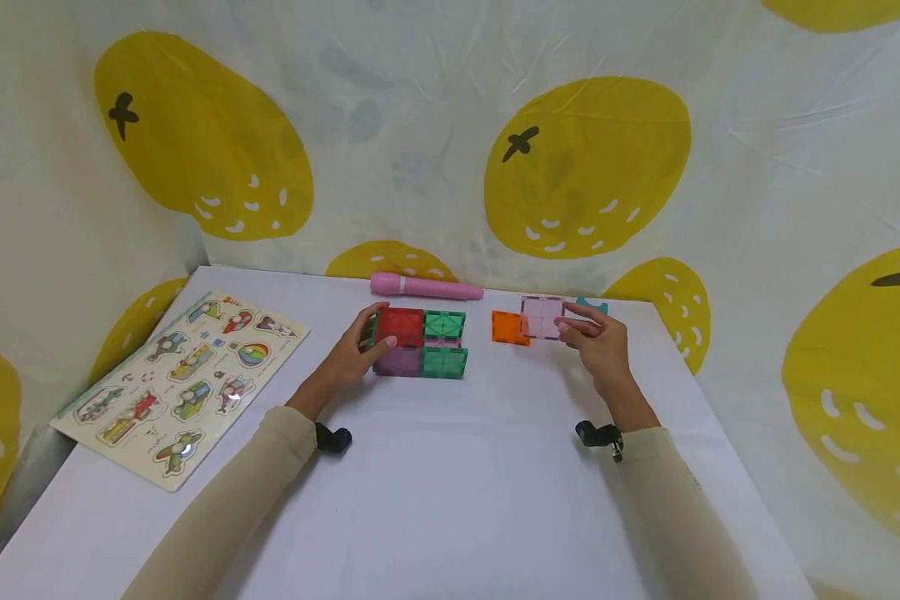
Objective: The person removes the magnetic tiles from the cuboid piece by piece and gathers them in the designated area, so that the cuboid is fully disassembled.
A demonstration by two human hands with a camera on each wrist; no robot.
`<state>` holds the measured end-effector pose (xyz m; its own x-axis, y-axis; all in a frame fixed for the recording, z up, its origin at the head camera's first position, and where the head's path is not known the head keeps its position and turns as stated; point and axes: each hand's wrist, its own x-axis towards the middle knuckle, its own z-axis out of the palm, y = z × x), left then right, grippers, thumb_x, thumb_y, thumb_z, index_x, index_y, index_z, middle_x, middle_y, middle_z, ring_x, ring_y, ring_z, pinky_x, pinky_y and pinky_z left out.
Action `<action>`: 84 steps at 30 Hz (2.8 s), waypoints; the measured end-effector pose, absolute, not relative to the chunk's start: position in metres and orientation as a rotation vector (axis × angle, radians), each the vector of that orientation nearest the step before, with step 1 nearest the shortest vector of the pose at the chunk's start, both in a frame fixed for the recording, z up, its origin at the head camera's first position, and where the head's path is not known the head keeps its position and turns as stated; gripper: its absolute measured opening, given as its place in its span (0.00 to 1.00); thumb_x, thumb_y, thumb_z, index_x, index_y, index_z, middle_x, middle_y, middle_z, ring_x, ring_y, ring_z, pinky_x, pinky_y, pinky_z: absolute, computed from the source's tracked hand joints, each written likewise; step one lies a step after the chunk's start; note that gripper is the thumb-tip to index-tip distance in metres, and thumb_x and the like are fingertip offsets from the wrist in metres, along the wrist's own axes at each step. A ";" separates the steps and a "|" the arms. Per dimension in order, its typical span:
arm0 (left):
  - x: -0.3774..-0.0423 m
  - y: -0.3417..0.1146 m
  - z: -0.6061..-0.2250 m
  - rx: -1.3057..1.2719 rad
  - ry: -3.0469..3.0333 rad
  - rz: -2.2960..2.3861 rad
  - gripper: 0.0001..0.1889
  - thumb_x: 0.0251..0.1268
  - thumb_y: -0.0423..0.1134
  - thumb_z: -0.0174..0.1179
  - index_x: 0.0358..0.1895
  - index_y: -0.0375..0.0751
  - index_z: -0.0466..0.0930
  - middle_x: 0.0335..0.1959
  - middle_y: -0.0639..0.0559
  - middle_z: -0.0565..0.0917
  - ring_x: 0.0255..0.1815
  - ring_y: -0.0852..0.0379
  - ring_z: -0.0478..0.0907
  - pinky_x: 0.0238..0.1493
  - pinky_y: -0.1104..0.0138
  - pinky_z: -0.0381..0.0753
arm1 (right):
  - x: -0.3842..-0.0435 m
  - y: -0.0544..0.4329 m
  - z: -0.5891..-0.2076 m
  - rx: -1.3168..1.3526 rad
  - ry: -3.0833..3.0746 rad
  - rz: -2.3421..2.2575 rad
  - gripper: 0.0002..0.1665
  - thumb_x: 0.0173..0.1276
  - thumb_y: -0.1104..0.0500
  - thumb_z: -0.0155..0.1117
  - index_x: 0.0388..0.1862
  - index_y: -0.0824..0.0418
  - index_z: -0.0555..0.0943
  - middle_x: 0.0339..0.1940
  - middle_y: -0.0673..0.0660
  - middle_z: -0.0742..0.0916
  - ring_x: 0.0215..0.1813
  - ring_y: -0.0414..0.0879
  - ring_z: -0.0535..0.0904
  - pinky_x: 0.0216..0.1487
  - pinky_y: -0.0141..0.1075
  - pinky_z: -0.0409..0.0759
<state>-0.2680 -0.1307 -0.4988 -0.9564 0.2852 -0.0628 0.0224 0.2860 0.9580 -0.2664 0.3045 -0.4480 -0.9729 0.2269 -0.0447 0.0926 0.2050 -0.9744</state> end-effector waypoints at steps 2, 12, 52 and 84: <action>-0.268 -0.131 -0.500 0.284 2.325 1.738 0.39 0.76 0.62 0.62 0.83 0.77 0.52 0.86 0.47 0.58 0.86 0.35 0.55 0.83 0.37 0.59 | -0.270 0.313 -0.451 -0.361 -2.385 1.882 0.29 0.72 0.55 0.73 0.72 0.49 0.82 0.50 0.47 0.94 0.49 0.39 0.92 0.49 0.27 0.88; -0.272 -0.131 -0.504 0.268 2.291 1.744 0.40 0.76 0.60 0.62 0.83 0.78 0.50 0.88 0.47 0.55 0.87 0.35 0.53 0.85 0.36 0.55 | -0.284 0.345 -0.462 -0.434 -2.417 1.921 0.33 0.73 0.58 0.73 0.76 0.58 0.78 0.41 0.41 0.94 0.41 0.37 0.91 0.48 0.28 0.89; -0.269 -0.127 -0.503 0.279 2.263 1.790 0.39 0.79 0.53 0.62 0.85 0.71 0.51 0.87 0.45 0.56 0.87 0.35 0.53 0.85 0.39 0.57 | -0.283 0.347 -0.476 -0.588 -2.718 1.279 0.22 0.81 0.53 0.63 0.71 0.53 0.83 0.62 0.60 0.88 0.61 0.54 0.81 0.58 0.30 0.85; -0.271 -0.129 -0.503 0.260 2.298 1.750 0.40 0.76 0.61 0.62 0.83 0.78 0.50 0.88 0.48 0.55 0.88 0.37 0.53 0.85 0.39 0.56 | -0.232 0.185 -0.474 0.329 -2.747 1.598 0.19 0.71 0.61 0.75 0.60 0.56 0.88 0.52 0.59 0.93 0.51 0.51 0.91 0.56 0.39 0.90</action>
<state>-0.2709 -0.1294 -0.5030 -0.9551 0.2844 -0.0831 -0.0045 0.2665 0.9638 -0.2316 0.1849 -0.4745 -0.9774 -0.2037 0.0565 -0.1498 0.4788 -0.8651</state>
